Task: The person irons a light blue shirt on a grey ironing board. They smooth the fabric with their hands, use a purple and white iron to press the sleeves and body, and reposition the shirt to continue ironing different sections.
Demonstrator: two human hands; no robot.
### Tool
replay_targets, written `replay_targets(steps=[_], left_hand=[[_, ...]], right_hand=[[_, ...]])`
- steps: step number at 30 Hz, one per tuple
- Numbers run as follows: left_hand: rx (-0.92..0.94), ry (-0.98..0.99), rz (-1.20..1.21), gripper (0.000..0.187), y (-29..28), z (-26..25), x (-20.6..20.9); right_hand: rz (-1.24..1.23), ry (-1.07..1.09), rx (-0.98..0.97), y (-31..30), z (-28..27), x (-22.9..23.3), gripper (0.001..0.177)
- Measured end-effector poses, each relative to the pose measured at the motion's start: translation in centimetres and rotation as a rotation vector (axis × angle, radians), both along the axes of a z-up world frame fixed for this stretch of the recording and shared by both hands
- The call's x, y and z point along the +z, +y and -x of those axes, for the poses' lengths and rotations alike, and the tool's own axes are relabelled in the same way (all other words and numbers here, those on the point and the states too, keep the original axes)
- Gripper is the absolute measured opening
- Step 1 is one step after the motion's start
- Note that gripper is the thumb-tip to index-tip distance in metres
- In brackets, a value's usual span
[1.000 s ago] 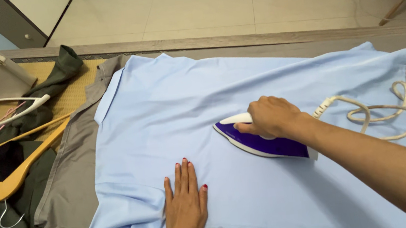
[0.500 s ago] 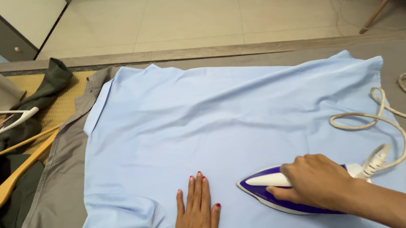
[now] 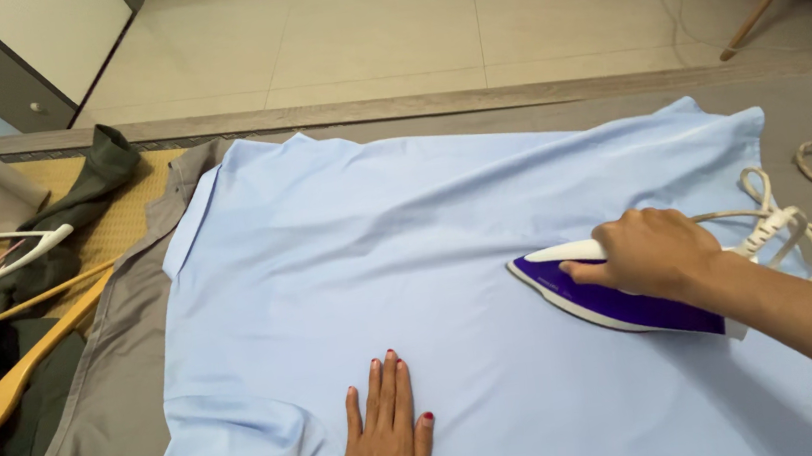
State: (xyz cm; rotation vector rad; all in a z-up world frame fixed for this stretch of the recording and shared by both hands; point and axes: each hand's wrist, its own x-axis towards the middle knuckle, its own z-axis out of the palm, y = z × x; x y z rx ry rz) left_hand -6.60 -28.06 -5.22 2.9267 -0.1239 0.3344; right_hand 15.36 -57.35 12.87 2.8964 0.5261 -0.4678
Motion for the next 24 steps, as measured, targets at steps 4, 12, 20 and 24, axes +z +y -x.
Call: replay_targets(steps=[4, 12, 20, 24], left_hand=[[0.005, 0.029, 0.020, 0.068, 0.0, 0.3, 0.4], [0.014, 0.006, 0.012, 0.068, -0.2, 0.2, 0.8], [-0.029, 0.022, -0.009, 0.069, 0.7, -0.3, -1.4], [-0.024, 0.029, -0.023, 0.069, 0.7, -0.1, -1.7]], right_hand=[[-0.006, 0.024, -0.103, -0.6, -1.5, 0.2, 0.069], [-0.036, 0.119, -0.094, -2.9, 0.2, -0.2, 0.069], [0.004, 0.194, -0.056, -7.4, 6.6, 0.0, 0.066], [0.133, 0.260, -0.066, -9.2, 8.6, -0.3, 0.064]])
